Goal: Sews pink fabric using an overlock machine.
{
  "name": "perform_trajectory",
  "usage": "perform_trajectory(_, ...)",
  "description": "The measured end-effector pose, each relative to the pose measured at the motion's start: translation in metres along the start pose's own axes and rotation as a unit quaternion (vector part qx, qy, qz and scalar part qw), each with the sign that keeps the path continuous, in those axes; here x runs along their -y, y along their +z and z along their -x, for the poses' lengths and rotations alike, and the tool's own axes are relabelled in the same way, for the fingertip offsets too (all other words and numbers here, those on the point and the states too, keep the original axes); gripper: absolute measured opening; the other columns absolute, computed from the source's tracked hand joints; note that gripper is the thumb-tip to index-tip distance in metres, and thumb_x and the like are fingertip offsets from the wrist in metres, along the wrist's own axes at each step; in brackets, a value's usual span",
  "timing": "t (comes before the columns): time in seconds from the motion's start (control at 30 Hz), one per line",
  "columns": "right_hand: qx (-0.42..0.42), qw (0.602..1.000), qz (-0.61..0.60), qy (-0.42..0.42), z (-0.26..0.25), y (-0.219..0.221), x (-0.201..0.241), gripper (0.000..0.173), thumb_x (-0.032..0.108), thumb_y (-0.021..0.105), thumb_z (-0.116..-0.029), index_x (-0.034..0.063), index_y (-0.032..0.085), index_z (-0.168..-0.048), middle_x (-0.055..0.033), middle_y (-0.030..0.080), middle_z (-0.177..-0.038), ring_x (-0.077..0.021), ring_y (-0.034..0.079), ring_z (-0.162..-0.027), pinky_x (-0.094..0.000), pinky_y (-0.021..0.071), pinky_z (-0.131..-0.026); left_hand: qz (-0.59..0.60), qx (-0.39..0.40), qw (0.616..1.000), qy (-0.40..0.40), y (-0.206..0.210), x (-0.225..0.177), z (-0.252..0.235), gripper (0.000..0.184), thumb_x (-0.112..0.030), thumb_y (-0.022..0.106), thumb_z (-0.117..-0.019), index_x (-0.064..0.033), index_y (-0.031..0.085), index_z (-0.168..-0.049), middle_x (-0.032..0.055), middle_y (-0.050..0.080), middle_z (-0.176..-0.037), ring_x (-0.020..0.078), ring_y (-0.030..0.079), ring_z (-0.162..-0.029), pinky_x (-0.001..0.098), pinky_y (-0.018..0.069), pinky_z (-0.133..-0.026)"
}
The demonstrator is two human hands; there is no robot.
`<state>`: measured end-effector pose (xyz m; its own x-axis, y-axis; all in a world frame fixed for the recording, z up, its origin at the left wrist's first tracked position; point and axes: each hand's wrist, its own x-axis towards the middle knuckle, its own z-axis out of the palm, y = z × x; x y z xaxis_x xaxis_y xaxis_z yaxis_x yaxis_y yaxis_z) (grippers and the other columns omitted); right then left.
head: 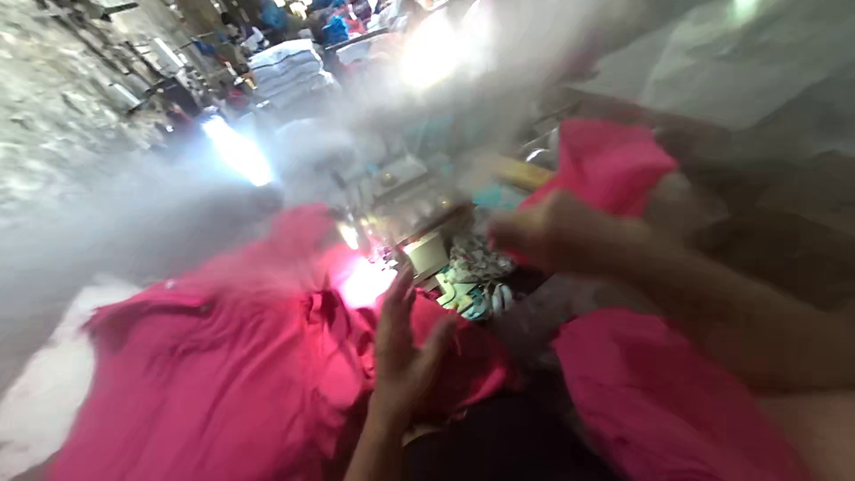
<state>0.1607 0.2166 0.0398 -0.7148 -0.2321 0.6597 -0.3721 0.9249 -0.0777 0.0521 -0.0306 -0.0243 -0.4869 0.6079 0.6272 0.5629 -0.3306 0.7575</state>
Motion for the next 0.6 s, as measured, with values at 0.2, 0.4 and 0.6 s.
perform_trajectory(0.2, -0.100, 0.926, -0.364, 0.017, 0.000, 0.061, 0.110, 0.032, 0.013, 0.066, -0.0989, -0.0029, 0.053, -0.124, -0.0137, 0.062, -0.117, -0.0017, 0.060, -0.087, -0.0098, 0.0502, -0.077, -0.006, 0.090, 0.996, 0.006, -0.045, -0.024, 0.002, 0.015, -0.024, 0.052, -0.1064, -0.0183, 0.066, -0.106, -0.0182, 0.067, -0.097, -0.0134, 0.061, -0.090, 0.0083, 0.0514, -0.079)
perform_trajectory(0.4, -0.022, 0.824, -0.487, 0.289, 0.000, 0.152, 0.090, 0.016, 0.010, 0.069, -0.0927, -0.0050, 0.073, -0.098, -0.0058, 0.071, -0.085, 0.0013, 0.063, -0.073, -0.0154, 0.0531, -0.070, -0.262, 0.045, 0.961, -0.079, -0.109, 0.035, -0.033, 0.013, -0.005, 0.068, -0.0918, 0.0063, 0.074, -0.092, 0.0041, 0.072, -0.086, -0.0056, 0.063, -0.078, 0.0126, 0.0528, -0.075)
perform_trajectory(0.6, -0.134, 0.860, -0.320, 0.375, -0.015, 0.218, 0.071, 0.016, 0.007, 0.073, -0.0854, -0.0080, 0.074, -0.091, -0.0247, 0.064, -0.110, -0.0172, 0.064, -0.086, -0.0250, 0.0533, -0.075, -0.279, 0.045, 0.927, -0.244, -0.113, 0.100, -0.067, 0.011, -0.005, 0.073, -0.0885, 0.0033, 0.073, -0.096, 0.0063, 0.069, -0.085, 0.0046, 0.060, -0.072, 0.0248, 0.0511, -0.071)
